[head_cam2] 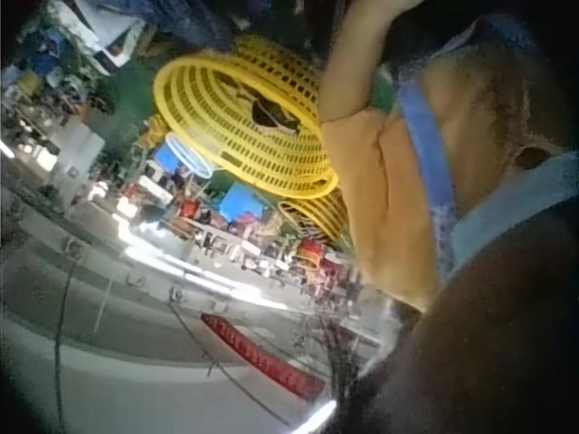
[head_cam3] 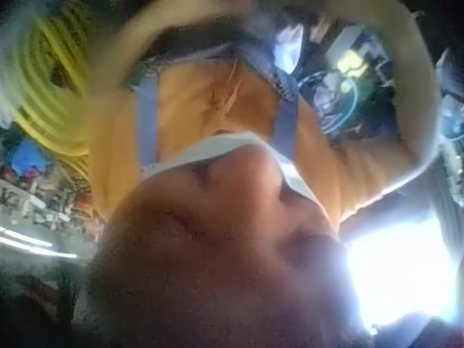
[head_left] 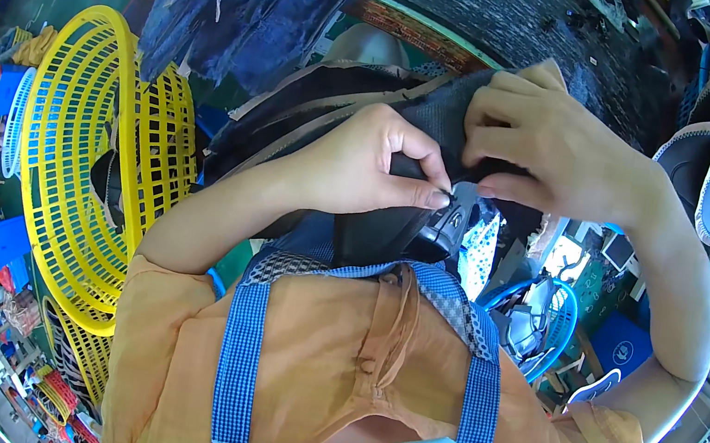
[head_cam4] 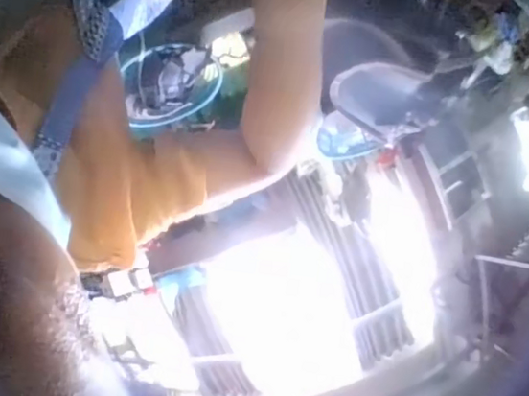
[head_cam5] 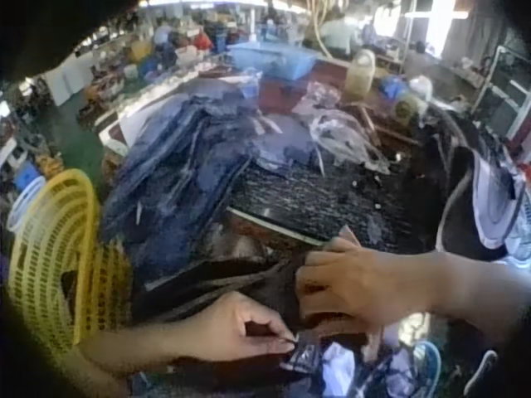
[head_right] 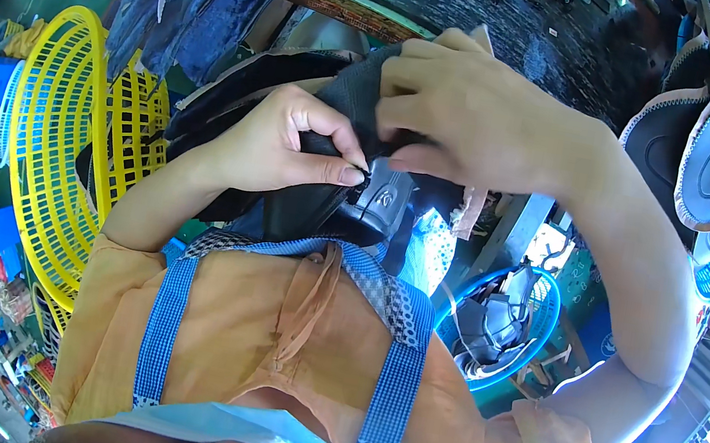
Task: Assembling and preparing shoe uppers by hand at a workbench.
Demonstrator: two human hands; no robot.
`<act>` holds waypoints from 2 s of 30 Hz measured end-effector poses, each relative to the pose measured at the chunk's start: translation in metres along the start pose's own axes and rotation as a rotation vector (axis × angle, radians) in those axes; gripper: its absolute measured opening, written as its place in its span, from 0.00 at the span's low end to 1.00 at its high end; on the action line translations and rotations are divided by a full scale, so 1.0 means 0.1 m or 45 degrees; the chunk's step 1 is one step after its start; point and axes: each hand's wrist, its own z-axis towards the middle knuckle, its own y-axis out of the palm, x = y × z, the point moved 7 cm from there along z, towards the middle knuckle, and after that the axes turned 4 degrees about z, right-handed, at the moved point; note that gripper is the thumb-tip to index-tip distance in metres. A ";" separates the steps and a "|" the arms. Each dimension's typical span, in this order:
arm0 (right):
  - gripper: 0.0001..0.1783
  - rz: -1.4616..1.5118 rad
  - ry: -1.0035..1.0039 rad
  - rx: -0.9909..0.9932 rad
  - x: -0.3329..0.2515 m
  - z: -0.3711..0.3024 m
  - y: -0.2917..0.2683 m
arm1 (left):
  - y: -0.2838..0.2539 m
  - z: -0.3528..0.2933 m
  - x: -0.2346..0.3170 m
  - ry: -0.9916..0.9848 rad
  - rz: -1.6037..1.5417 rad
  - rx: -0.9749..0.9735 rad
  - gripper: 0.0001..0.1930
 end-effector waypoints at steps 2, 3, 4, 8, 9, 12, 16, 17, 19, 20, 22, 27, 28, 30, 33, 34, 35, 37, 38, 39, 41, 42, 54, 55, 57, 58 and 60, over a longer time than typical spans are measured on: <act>0.15 0.063 -0.062 0.142 0.13 -0.06 -0.01 | -0.02 0.00 0.05 0.077 0.023 0.040 0.07; 0.16 0.129 -0.131 0.281 0.18 -0.11 -0.02 | -0.03 -0.01 0.04 0.079 0.023 0.041 0.07; 0.22 0.277 -0.060 0.267 0.28 -0.11 0.06 | -0.02 -0.02 0.01 0.044 0.035 0.025 0.07; 0.24 -0.036 -0.126 0.282 0.30 -0.14 0.19 | -0.01 -0.02 -0.01 -0.012 0.072 -0.009 0.06; 0.24 -0.031 -0.122 0.287 0.33 -0.12 0.24 | -0.01 -0.04 -0.02 -0.016 0.073 -0.015 0.06; 0.19 0.205 -0.069 0.160 0.45 -0.03 0.31 | 0.02 -0.04 -0.01 0.021 0.071 -0.038 0.06; 0.14 0.718 -0.198 0.268 0.40 0.01 0.47 | 0.04 -0.07 0.13 0.071 0.082 -0.106 0.06; 0.14 0.725 -0.201 0.273 0.39 -0.03 0.48 | 0.04 -0.08 0.14 0.084 0.088 -0.114 0.06; 0.14 0.879 0.032 0.186 0.48 -0.05 0.52 | -0.08 -0.11 0.06 0.011 0.066 0.035 0.07; 0.13 0.774 -0.066 0.237 0.42 -0.01 0.44 | -0.17 -0.13 0.01 -0.057 0.070 0.144 0.07; 0.14 0.689 -0.167 0.214 0.33 0.10 0.36 | -0.32 -0.12 -0.07 -0.044 0.107 0.225 0.07; 0.14 0.458 -0.176 0.201 0.18 0.26 0.27 | -0.28 -0.09 -0.20 -0.193 -0.338 0.156 0.06; 0.14 0.453 -0.174 0.213 0.16 0.26 0.26 | -0.29 -0.10 -0.22 -0.196 -0.321 0.176 0.07; 0.14 0.383 -0.061 0.185 0.17 0.25 0.28 | -0.29 -0.09 -0.28 -0.195 -0.295 0.190 0.08; 0.14 0.326 -0.030 0.190 0.12 0.24 0.25 | -0.30 -0.10 -0.32 -0.190 -0.366 0.255 0.09; 0.14 0.327 -0.021 0.201 0.12 0.23 0.23 | -0.30 -0.08 -0.34 -0.214 -0.414 0.244 0.09; 0.14 0.319 0.015 0.190 0.12 0.24 0.23 | -0.29 -0.07 -0.35 -0.239 -0.463 0.234 0.09; 0.14 0.311 0.054 0.183 0.12 0.23 0.22 | -0.28 -0.07 -0.37 -0.246 -0.457 0.227 0.09; 0.14 0.290 0.065 0.175 0.12 0.23 0.21 | -0.28 -0.07 -0.38 -0.252 -0.455 0.233 0.09; 0.14 0.270 0.076 0.167 0.12 0.23 0.21 | -0.28 -0.07 -0.38 -0.252 -0.454 0.230 0.09; 0.14 0.249 0.071 0.194 0.12 0.22 0.21 | -0.28 -0.06 -0.39 -0.269 -0.483 0.222 0.09; 0.13 0.228 0.063 0.221 0.12 0.22 0.20 | -0.28 -0.06 -0.39 -0.268 -0.484 0.222 0.09; 0.12 0.150 0.105 0.306 0.13 0.18 0.17 | -0.26 -0.05 -0.28 -0.233 -0.385 0.208 0.08; 0.12 0.150 0.110 0.306 0.14 0.18 0.16 | -0.26 -0.04 -0.27 -0.221 -0.370 0.197 0.08; 0.12 0.157 0.115 0.299 0.13 0.17 0.16 | -0.25 -0.04 -0.26 -0.208 -0.356 0.182 0.08; 0.12 0.158 0.115 0.299 0.14 0.16 0.16 | -0.24 -0.04 -0.26 -0.222 -0.358 0.171 0.08; 0.12 0.186 0.086 0.332 0.14 0.15 0.14 | -0.23 -0.03 -0.27 -0.236 -0.361 0.160 0.08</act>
